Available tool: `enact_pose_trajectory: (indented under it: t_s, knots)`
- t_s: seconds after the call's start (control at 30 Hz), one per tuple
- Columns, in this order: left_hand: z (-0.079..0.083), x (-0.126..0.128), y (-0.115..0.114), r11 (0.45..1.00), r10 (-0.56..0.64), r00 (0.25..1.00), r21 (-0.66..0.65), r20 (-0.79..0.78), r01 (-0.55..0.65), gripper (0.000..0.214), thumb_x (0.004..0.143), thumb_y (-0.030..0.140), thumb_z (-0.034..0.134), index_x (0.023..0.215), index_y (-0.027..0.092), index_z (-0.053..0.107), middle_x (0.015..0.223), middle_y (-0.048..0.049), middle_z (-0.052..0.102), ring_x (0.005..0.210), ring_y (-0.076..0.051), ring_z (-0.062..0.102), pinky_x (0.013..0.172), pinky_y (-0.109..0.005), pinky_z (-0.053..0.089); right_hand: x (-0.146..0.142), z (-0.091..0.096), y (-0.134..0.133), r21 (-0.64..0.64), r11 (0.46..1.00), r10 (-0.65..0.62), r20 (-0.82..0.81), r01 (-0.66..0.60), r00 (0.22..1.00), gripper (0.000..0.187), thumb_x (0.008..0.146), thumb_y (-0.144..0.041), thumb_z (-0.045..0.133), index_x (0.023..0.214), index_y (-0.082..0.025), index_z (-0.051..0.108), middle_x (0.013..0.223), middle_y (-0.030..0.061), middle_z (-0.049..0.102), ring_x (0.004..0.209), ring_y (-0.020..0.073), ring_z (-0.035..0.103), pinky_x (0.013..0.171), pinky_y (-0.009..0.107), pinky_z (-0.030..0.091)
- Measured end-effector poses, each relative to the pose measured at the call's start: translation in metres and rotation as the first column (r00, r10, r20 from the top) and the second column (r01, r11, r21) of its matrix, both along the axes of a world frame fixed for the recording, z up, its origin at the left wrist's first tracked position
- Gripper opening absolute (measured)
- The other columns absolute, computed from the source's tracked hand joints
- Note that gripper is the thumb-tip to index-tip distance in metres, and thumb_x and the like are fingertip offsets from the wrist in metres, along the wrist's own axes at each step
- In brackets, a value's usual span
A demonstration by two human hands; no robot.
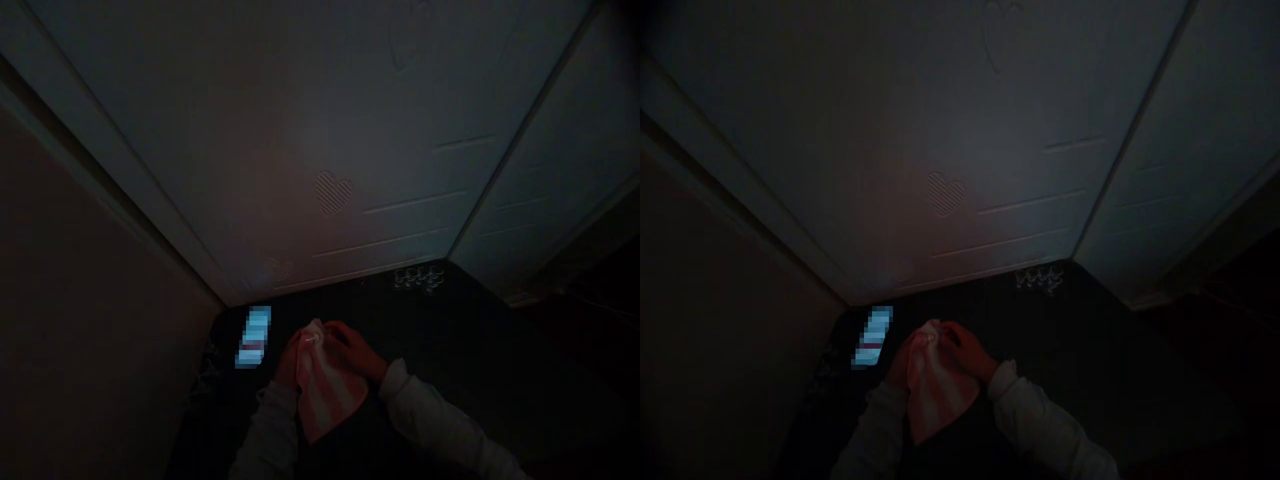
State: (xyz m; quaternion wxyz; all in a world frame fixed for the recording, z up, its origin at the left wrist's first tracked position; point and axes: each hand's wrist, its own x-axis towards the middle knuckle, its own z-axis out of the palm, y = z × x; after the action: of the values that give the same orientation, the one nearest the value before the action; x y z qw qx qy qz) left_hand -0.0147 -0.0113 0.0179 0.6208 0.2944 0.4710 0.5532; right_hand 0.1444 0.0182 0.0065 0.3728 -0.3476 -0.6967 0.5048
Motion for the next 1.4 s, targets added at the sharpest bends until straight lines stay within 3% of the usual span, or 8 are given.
enact_pose_trajectory:
  t_s: [0.27,0.4,0.6,0.83,0.97,1.13,1.27,1.4]
  knots:
    - [-0.003,0.001,-0.002,0.992,-0.127,0.992,-0.011,0.017,0.127,0.028,0.061,0.025,0.064,0.086,0.012,0.064,0.084,-0.0071,0.066,0.084,-0.020,0.058,0.082,-0.032,0.040,-0.001,0.003,0.002,0.034,0.999,-0.032,0.100,0.029,0.994,0.030,0.087,-0.037,0.030,0.086,-0.017,0.053,0.080,0.0019,0.056,0.074,0.0129,0.052,0.068,0.025,0.038]
    - [-0.003,0.000,-0.002,0.995,-0.102,0.993,-0.026,-0.066,0.101,0.025,0.060,0.025,0.064,0.082,0.012,0.065,0.084,-0.0069,0.066,0.083,-0.020,0.057,0.081,-0.031,0.040,-0.001,0.005,0.000,0.036,0.999,-0.041,0.112,0.037,0.993,0.031,0.087,-0.038,0.029,0.080,-0.017,0.051,0.075,0.0002,0.054,0.070,0.0117,0.050,0.065,0.024,0.037]
    - [-0.005,-0.003,0.000,1.000,-0.003,0.999,-0.005,-0.041,0.003,0.024,0.060,0.024,0.064,0.080,0.013,0.064,0.078,-0.0047,0.065,0.073,-0.017,0.058,0.072,-0.028,0.041,-0.003,0.005,0.000,0.017,0.999,-0.035,0.103,0.034,0.994,0.025,0.086,-0.036,0.034,0.087,-0.017,0.051,0.083,0.0025,0.056,0.078,0.0136,0.052,0.069,0.026,0.039]
    - [0.002,-0.007,-0.001,0.995,0.049,0.991,0.091,-0.128,-0.038,0.024,0.062,0.028,0.064,0.079,0.012,0.063,0.083,-0.0055,0.064,0.082,-0.018,0.055,0.081,-0.029,0.039,-0.002,0.002,0.000,0.033,0.998,-0.047,0.083,0.044,0.995,0.022,0.082,-0.035,0.043,0.090,-0.017,0.051,0.079,0.0018,0.056,0.071,0.0125,0.051,0.064,0.025,0.040]
    - [0.005,-0.005,-0.003,0.996,0.046,0.998,0.078,-0.042,-0.043,0.022,0.062,0.029,0.064,0.076,0.012,0.062,0.074,-0.0030,0.062,0.077,-0.018,0.055,0.077,-0.029,0.041,-0.002,-0.001,0.000,-0.002,0.999,-0.039,0.059,0.039,0.998,0.025,0.078,-0.037,0.049,0.091,-0.016,0.050,0.075,0.0013,0.055,0.067,0.0120,0.050,0.060,0.024,0.040]
    - [0.001,0.001,-0.003,0.999,0.014,0.990,0.040,0.143,-0.020,0.029,0.065,0.030,0.062,0.089,0.014,0.058,0.083,-0.0052,0.063,0.082,-0.018,0.058,0.076,-0.029,0.042,-0.001,-0.001,-0.001,0.015,1.000,0.000,0.052,-0.001,0.999,0.024,0.077,-0.036,0.050,0.091,-0.016,0.052,0.076,0.0010,0.056,0.069,0.0118,0.050,0.061,0.023,0.040]
    - [-0.001,0.006,-0.003,0.999,-0.049,0.984,0.025,0.171,0.046,0.034,0.068,0.025,0.061,0.100,0.017,0.054,0.091,-0.0062,0.063,0.082,-0.019,0.059,0.073,-0.029,0.043,-0.001,0.003,-0.002,0.068,0.996,0.048,0.077,-0.053,0.996,0.026,0.079,-0.033,0.049,0.100,-0.018,0.052,0.082,0.0015,0.057,0.072,0.0124,0.052,0.063,0.024,0.041]
    - [0.000,0.007,-0.005,0.999,-0.043,0.986,0.027,0.161,0.039,0.035,0.066,0.025,0.063,0.098,0.016,0.054,0.091,-0.0067,0.063,0.082,-0.019,0.059,0.073,-0.030,0.044,-0.002,0.001,-0.004,0.153,0.987,0.019,0.146,-0.042,0.989,0.029,0.077,-0.031,0.051,0.104,-0.018,0.052,0.092,0.0043,0.059,0.079,0.0157,0.053,0.069,0.027,0.041]
